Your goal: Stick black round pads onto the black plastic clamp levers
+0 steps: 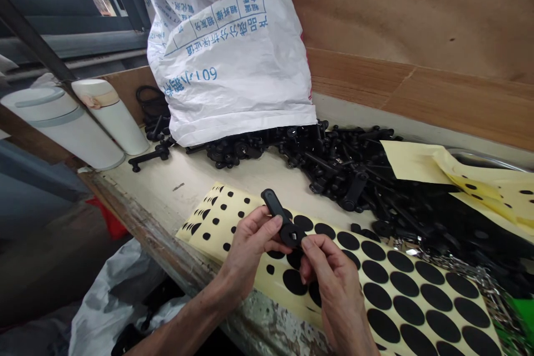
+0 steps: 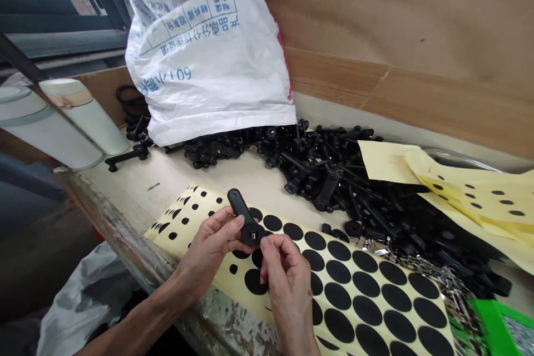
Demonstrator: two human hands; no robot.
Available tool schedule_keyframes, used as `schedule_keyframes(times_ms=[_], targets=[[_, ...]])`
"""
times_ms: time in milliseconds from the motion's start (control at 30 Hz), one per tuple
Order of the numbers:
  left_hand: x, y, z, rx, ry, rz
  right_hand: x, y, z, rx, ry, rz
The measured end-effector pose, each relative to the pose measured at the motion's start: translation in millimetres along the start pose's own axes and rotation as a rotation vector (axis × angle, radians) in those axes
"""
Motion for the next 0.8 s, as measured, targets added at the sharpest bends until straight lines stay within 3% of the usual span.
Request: schedule_keyframes(times_ms=[600, 800], targets=[[0.5, -0.1, 0.3, -0.018, -0.005, 0.028, 3.0, -0.9, -1.3, 0.042, 0.052, -0.014], [0.3, 1.0, -1.0, -0.012, -0.015, 0.024, 3.7, -3.2, -4.7, -0.02, -0.006, 0.023]])
Point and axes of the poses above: each hand's wrist, its own y-axis towards the middle knuckle, its own x-axis out of the palm, z = x × y, the point moved 2 cm from there along y, towards the middle knuckle, and after that the axes turned 7 degrees about z, right-handed, at the moved point
